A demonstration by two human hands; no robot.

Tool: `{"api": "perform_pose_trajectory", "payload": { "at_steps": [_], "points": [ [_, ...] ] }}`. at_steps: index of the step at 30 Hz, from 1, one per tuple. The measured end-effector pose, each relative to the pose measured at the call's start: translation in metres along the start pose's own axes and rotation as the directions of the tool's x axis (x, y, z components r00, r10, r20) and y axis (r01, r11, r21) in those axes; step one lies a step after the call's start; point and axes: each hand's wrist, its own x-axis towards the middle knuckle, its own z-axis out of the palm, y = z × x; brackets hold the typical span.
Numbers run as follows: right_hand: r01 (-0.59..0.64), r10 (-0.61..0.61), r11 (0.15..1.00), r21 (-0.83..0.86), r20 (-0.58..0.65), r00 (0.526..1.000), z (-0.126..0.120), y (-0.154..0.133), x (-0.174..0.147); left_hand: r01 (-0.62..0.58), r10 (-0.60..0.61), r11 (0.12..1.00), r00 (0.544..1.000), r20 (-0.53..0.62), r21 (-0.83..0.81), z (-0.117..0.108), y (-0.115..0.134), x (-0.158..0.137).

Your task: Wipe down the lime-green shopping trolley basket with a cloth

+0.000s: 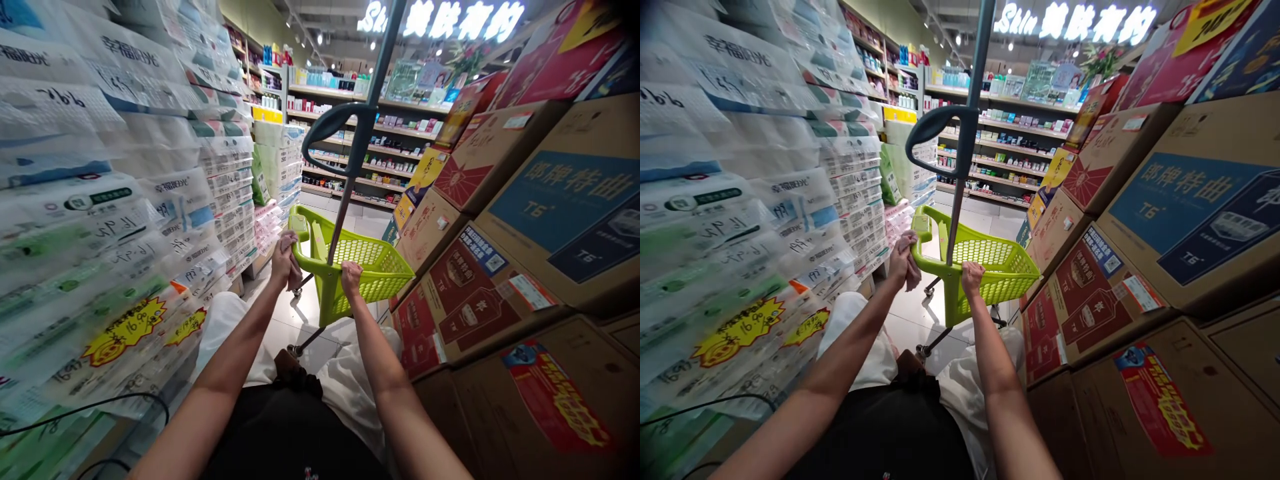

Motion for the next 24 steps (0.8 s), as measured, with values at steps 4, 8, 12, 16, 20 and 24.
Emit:
{"api": "perform_pose_trajectory", "payload": {
  "at_steps": [4, 8, 12, 16, 20, 24],
  "points": [
    [0.030, -0.030, 0.999, 0.041, 0.012, 0.999, -0.019, 0.015, 0.009, -0.069, 0.067, 0.998, 0.991, -0.117, -0.013, 0.027, -0.023, -0.054],
    [0.047, -0.045, 0.996, 0.069, -0.025, 0.999, -0.034, 0.014, 0.008, -0.133, 0.142, 0.989, 0.978, -0.154, 0.070, 0.038, -0.034, -0.071],
    [0.061, -0.033, 0.995, 0.077, -0.330, 0.943, -0.039, -0.017, -0.016, -0.271, 0.295, 0.945, 0.948, -0.121, 0.181, 0.032, -0.027, -0.057],
    [0.270, -0.243, 0.961, 0.060, -0.281, 0.928, -0.033, -0.061, -0.035, -0.496, 0.495, 0.826, 0.865, 0.077, 0.267, 0.024, -0.024, -0.061],
    [0.243, -0.217, 0.966, 0.091, -0.230, 0.949, -0.029, -0.079, -0.031, -0.535, 0.538, 0.784, 0.839, 0.086, 0.314, 0.016, -0.030, -0.049],
    [0.235, -0.211, 0.964, 0.123, -0.184, 0.960, -0.031, -0.074, -0.022, -0.426, 0.472, 0.856, 0.875, -0.105, 0.292, 0.006, -0.032, 0.001]
  ]
}}
